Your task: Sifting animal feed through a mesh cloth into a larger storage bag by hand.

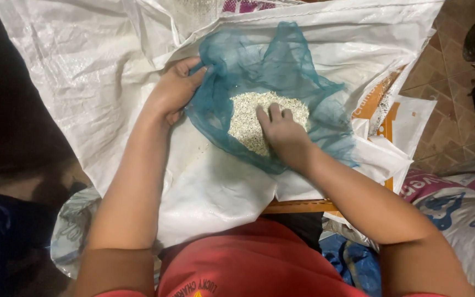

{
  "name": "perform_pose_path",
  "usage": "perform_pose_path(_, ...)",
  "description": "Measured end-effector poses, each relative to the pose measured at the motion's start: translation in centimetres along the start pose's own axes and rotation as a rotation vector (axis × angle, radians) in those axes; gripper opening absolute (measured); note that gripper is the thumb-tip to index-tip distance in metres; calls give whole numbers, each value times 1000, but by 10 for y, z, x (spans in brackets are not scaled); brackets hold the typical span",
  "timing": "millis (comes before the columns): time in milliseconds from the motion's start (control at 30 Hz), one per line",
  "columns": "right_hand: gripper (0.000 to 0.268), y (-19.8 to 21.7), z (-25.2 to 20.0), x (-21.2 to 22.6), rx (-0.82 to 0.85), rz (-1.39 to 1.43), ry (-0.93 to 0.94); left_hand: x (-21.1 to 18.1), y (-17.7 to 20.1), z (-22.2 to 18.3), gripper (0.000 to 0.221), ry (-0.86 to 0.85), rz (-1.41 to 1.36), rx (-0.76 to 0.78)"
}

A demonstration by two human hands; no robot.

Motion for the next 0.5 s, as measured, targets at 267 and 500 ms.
perform_pose_path(267,42,12,24,-31,259,722,-43,1,-3,-7,34,143,-103,36)
perform_pose_path(500,52,62,33,-31,231,740,-40,1,-4,-6,25,122,-165,72)
Point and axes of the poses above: each hand's wrist, its own z-axis towards the middle knuckle, its own y-axis out of the back of the hand, x = y × z, the point moved 9 cm from there along z, towards the middle knuckle, and after that the axes turned 3 degrees about -y, right-handed, at the moved point
